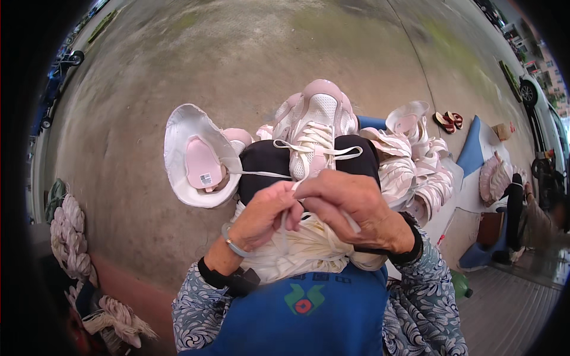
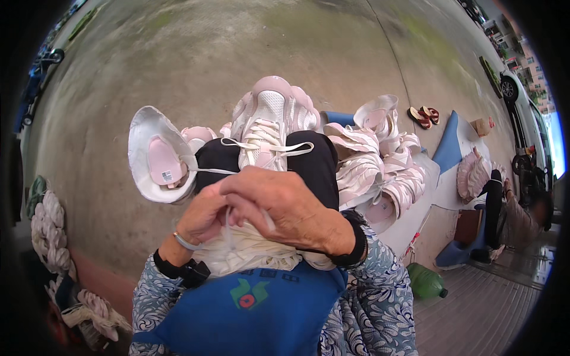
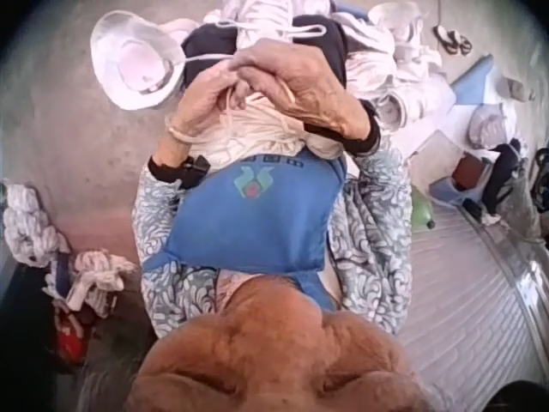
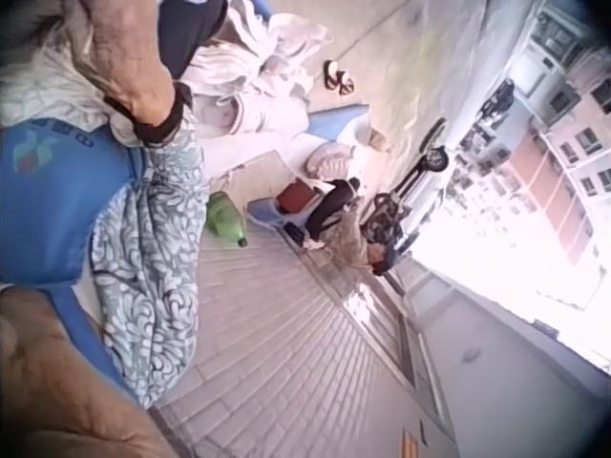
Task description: The recorder is lacing a pair of pink and white athletic shoes, threading the laces through the eyelets and securing the tongue.
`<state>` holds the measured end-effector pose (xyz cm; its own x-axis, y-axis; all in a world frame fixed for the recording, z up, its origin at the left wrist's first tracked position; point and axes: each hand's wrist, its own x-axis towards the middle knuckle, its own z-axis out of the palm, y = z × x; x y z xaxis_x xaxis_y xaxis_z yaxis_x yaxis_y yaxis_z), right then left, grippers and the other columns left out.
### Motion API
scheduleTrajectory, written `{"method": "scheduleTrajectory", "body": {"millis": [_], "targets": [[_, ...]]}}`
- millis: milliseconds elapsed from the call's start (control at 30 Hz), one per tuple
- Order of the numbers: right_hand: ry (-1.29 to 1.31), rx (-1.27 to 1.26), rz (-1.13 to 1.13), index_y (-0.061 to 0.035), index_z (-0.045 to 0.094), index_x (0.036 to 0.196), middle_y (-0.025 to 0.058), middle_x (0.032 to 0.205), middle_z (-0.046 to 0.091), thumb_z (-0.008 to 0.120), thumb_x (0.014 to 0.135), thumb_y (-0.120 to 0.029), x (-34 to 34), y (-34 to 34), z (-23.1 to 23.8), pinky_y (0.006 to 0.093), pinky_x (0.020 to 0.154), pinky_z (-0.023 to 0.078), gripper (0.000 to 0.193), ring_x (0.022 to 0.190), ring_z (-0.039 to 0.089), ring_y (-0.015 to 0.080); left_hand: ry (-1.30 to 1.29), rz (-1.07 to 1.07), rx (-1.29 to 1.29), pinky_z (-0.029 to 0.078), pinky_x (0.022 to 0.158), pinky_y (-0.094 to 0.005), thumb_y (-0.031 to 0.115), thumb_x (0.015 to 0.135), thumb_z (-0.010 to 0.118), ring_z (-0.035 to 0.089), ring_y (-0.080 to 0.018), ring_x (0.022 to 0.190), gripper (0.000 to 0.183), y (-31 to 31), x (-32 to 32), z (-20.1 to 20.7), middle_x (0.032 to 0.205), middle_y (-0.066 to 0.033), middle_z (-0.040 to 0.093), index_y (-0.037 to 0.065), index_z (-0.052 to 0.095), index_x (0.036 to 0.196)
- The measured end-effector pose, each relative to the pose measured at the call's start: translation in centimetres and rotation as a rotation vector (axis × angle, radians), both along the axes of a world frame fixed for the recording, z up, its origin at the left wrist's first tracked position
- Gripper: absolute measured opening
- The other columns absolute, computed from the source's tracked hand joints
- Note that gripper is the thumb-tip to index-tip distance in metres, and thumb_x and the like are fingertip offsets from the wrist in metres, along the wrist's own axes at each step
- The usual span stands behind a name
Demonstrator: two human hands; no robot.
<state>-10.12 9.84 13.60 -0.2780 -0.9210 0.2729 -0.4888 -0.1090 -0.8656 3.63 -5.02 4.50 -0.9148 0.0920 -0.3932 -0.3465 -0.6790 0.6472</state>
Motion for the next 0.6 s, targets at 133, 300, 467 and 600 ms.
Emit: {"method": "scheduleTrajectory", "body": {"millis": [133,300,467,600], "targets": [[0.214,-0.132,0.18,-0.0015,0.052,0.089,0.0122,0.077,0.055,0.062,0.08,-0.008,3.6,-2.5,-1.3,0.0398,0.062,0.049,0.015,0.075,0.06,0.0305,0.011,0.308,-0.408,0.027,0.048,-0.0154,0.021,0.1,0.05,0.033,-0.0012,0.056,0.029,-1.9,-0.5,2.3,0.074,0.0017,0.049,0.004,0.047,0.124],[0.146,-0.175,0.238,0.0029,0.054,0.085,0.0158,0.078,0.057,0.059,0.075,-0.006,5.4,-3.7,-2.8,0.0416,0.058,0.051,0.014,0.073,0.064,0.034,-0.059,-0.089,-0.494,0.03,0.052,-0.016,0.032,0.101,0.048,0.038,-0.001,0.062,0.033,-3.0,-1.6,2.7,0.079,0.0028,0.053,0.004,0.064,0.101],[0.12,-0.187,0.257,-0.0005,0.048,0.087,0.0145,0.079,0.052,0.058,0.078,-0.006,5.9,-4.3,-3.1,0.04,0.061,0.047,0.015,0.076,0.061,0.033,-0.144,-0.204,-0.524,0.037,0.065,-0.0181,0.035,0.101,0.05,0.048,-0.0039,0.077,0.037,-1.4,-2.5,5.0,0.081,-0.0004,0.057,0.002,0.065,0.101],[0.173,-0.173,0.15,0.0007,0.05,0.089,0.0161,0.089,0.053,0.06,0.077,-0.005,6.6,-3.6,-3.7,0.0402,0.061,0.049,0.017,0.075,0.061,0.0335,-0.163,-0.146,-0.492,0.044,0.067,-0.0208,0.029,0.099,0.054,0.054,-0.0086,0.07,0.029,-2.6,-3.1,3.7,0.085,-0.0042,0.061,0.001,0.063,0.094]]}}
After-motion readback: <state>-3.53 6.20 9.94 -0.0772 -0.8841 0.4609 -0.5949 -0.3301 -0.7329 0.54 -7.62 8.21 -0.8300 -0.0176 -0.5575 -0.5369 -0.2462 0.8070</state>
